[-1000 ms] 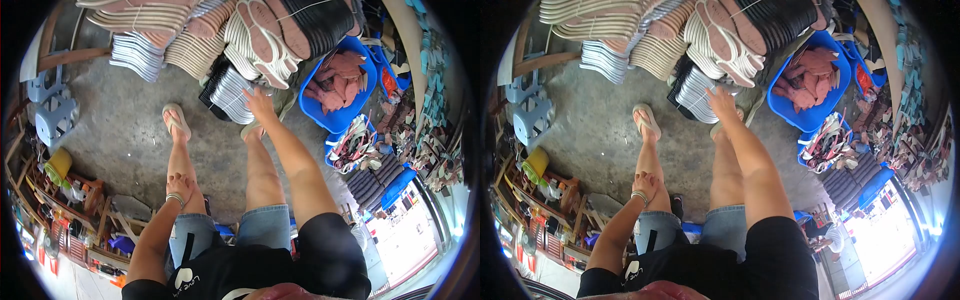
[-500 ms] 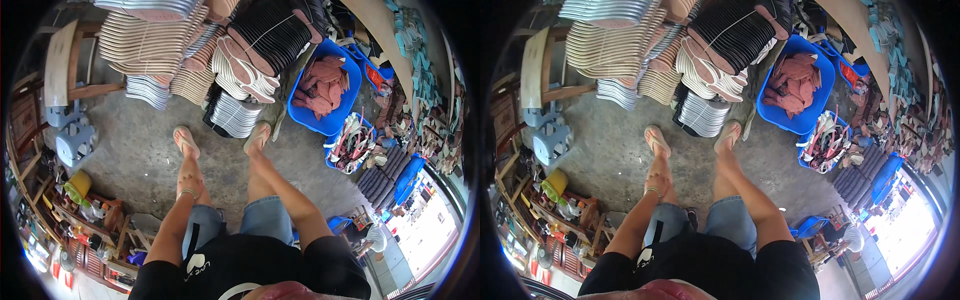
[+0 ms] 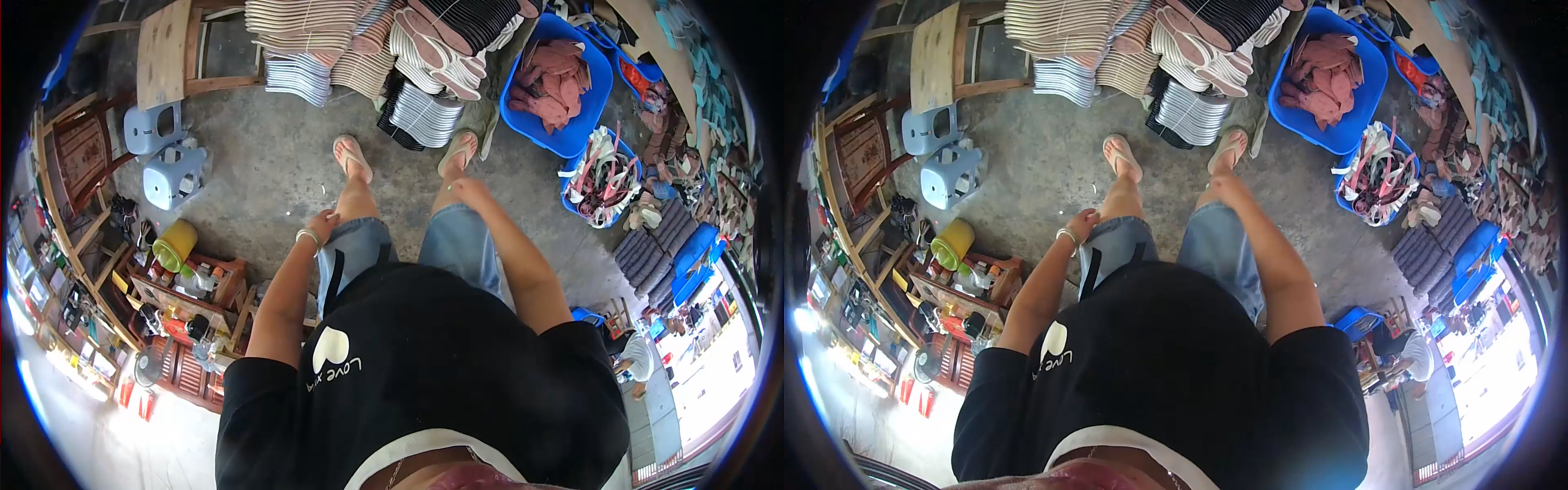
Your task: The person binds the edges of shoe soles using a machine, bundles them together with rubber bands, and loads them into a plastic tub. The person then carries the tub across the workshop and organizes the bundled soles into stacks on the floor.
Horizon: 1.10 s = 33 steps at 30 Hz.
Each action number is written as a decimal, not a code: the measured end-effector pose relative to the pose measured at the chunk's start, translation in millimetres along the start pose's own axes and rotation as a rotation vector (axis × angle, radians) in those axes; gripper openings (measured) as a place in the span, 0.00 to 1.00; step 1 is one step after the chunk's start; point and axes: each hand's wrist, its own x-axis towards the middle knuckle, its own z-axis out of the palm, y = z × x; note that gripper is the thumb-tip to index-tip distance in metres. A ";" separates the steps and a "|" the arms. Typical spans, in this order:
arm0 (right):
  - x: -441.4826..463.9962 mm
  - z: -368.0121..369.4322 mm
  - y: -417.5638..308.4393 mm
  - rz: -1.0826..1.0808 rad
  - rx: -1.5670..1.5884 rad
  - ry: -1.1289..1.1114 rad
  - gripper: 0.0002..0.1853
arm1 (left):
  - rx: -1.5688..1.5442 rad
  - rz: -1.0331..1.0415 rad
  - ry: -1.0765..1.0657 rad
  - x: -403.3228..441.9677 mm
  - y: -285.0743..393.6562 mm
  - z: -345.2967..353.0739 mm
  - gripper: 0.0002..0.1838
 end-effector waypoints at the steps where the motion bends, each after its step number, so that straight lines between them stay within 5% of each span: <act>1: -8.9 -12.9 -8.7 0.024 0.024 0.099 0.12 | -0.027 -0.033 0.085 -13.9 -7.0 -7.7 0.28; 6: -49.6 -47.5 -10.8 0.087 0.036 0.272 0.13 | -0.016 0.049 0.393 -49.9 -90.6 -7.9 0.24; 10: -80.6 -16.0 3.0 0.162 -0.077 0.154 0.17 | 0.009 0.033 0.365 -71.8 -127.5 -16.8 0.24; 12: -97.1 1.3 -26.2 0.120 0.006 0.231 0.19 | -0.007 0.047 0.224 -71.0 -151.7 -23.2 0.23; 15: -114.5 20.2 -101.1 0.133 0.238 0.313 0.22 | -0.042 0.129 0.282 -66.9 -179.1 -45.9 0.22; 18: -102.5 21.2 -151.9 -0.128 0.013 0.552 0.24 | -0.096 0.194 0.361 -83.2 -170.2 -78.8 0.22; 21: -85.7 15.8 -187.9 -0.203 0.014 0.476 0.23 | -0.312 0.211 0.394 -65.8 -194.3 -87.3 0.23; 24: -73.3 1.1 -217.7 -0.191 0.045 0.121 0.24 | -0.469 0.198 0.465 -68.8 -197.5 -91.4 0.22; 28: -60.1 -13.2 -234.5 -0.227 0.080 0.070 0.26 | -0.244 0.175 0.471 -101.8 -177.9 -87.4 0.22; 33: 8.0 -66.6 -228.8 -0.349 -0.063 0.401 0.28 | -0.156 0.286 0.469 -64.4 -187.1 -79.3 0.22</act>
